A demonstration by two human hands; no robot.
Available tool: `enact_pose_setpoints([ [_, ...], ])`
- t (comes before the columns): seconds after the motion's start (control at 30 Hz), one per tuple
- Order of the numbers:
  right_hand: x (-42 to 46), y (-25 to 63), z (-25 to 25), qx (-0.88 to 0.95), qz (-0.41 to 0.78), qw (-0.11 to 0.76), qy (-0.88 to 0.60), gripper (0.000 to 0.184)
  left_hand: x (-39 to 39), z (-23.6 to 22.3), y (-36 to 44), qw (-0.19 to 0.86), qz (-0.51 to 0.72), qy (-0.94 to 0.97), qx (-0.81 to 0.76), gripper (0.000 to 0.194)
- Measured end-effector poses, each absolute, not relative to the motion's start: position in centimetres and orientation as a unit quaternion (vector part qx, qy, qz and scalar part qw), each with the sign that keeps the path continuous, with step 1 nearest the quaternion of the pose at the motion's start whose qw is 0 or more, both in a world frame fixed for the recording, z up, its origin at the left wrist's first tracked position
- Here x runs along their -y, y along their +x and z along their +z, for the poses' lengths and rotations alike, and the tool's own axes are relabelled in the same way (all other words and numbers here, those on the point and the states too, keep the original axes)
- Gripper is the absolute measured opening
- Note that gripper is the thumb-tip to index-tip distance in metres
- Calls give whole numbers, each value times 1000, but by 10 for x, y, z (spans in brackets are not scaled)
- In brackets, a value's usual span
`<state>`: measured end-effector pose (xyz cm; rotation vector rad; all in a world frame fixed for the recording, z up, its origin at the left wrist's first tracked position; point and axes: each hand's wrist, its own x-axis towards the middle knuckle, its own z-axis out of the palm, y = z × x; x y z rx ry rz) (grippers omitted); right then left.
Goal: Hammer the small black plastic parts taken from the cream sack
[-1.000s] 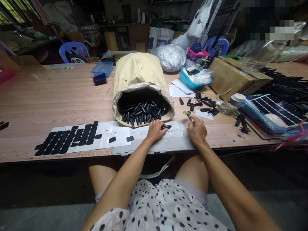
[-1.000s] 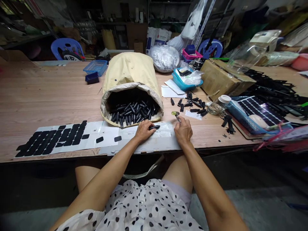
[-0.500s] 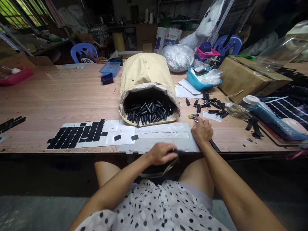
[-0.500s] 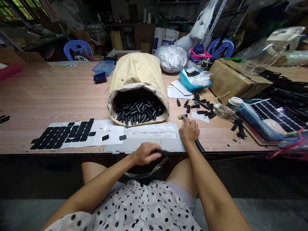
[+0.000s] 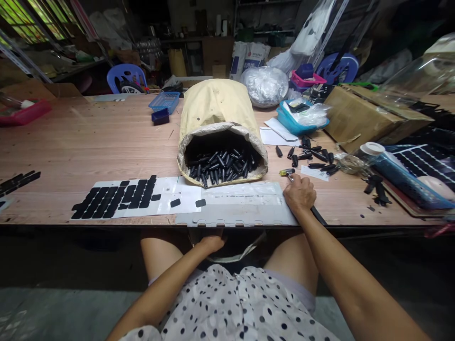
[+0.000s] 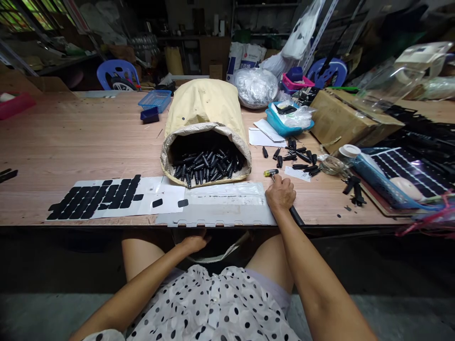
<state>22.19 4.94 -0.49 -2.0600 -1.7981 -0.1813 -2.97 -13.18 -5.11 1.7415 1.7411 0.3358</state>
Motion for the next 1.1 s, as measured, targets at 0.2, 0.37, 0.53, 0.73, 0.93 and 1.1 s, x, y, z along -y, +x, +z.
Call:
enact_pose_setpoints([
  [0.2, -50, 220, -6, 638, -67, 204, -740, 34, 125, 33, -40, 585, 69, 623, -515, 20],
  [0.37, -52, 220, -10, 640, -73, 208, -736, 34, 55, 73, -67, 195, 183, 509, -818, 30],
  [0.53, -54, 220, -13, 645, -77, 212, -730, 34, 11, 66, -83, 125, 74, 433, -890, 23],
  [0.73, -53, 220, -12, 647, -73, 208, -730, 33, 27, 61, -89, 103, 101, 419, -897, 22],
  [0.93, -52, 219, -11, 644, -72, 202, -735, 33, 45, 57, -54, 70, 258, 581, -769, 13],
  [1.1, -51, 219, -8, 646, -71, 202, -733, 34, 19, 32, 1, 168, 251, 707, -640, 7],
])
